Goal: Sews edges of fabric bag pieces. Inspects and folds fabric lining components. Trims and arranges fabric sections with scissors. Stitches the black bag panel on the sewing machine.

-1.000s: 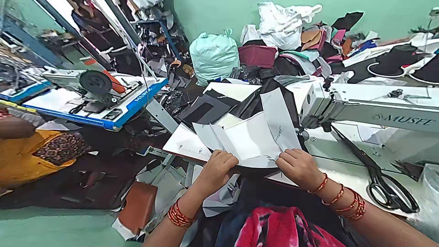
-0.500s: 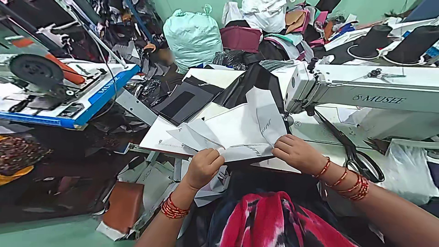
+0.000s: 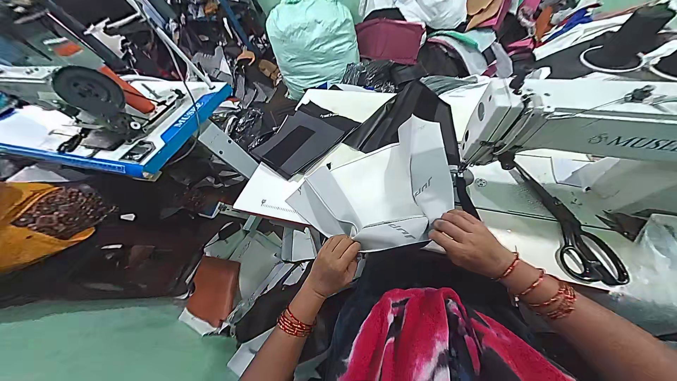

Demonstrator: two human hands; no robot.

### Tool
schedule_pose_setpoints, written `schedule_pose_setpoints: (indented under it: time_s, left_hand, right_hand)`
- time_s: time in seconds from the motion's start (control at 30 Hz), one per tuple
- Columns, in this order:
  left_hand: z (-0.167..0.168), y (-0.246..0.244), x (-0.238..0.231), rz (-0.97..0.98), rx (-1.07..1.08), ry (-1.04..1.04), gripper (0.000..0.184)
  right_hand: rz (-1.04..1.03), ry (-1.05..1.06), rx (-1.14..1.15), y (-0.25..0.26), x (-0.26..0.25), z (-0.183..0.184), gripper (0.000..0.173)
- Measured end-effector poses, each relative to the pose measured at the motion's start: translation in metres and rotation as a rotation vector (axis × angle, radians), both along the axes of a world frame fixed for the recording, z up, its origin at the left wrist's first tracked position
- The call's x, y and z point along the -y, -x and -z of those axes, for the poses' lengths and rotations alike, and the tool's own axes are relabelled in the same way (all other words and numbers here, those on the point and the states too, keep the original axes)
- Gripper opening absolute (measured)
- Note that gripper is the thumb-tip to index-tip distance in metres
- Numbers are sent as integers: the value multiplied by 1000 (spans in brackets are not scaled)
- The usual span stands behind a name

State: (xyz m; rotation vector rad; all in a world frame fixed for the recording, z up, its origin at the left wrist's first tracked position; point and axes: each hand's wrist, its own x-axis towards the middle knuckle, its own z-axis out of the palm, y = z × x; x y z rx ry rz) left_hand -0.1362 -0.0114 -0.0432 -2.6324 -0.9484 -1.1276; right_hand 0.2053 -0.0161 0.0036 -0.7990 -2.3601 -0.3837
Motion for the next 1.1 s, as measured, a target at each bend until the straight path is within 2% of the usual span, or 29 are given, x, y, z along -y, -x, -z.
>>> schedule_pose_setpoints:
  time_s: [0.07,0.2,0.3,0.4,0.53,0.67,0.73,0.77,0.8,0.87,0.93,1.0,1.03,1.1]
  left_hand:
    - [-1,8,8,33,-7,19,15]
    - [-4,-2,9,-39,74,-106,16]
    - [-1,-15,6,-140,129,-149,16]
    - [5,-29,7,-228,108,-198,24]
    - [15,-38,6,-311,99,-214,24]
    - [25,-50,2,-374,167,-79,19]
    - [27,-43,7,-258,190,121,17]
    - [26,-34,10,-180,197,234,22]
    - [21,-24,12,-100,200,346,29]
    - [4,-8,15,41,275,500,40]
    - [-23,-12,14,65,403,473,41]
    - [-51,-32,7,-55,429,331,34]
    - [-62,-44,0,-103,389,300,30]
    - [-80,-70,-13,-154,226,367,33]
  right_hand:
    - [-29,16,24,-7,4,-7,17]
    - [-28,-71,-70,-5,2,-4,16]
    - [74,-100,-102,2,-2,10,18]
    - [154,-55,-64,9,-1,22,20]
    - [223,-12,-120,17,4,32,17]
    - [226,120,-136,24,10,40,13]
    - [160,274,-116,18,10,31,17]
    - [128,345,-129,12,11,23,27]
    - [99,398,-177,5,10,14,41]
    - [55,468,-319,-8,3,-10,54]
    - [102,440,-363,-13,-11,-39,48]
    - [140,352,-256,-6,-35,-61,27]
    - [126,377,-162,1,-47,-69,17]
    - [104,557,56,19,-69,-78,45]
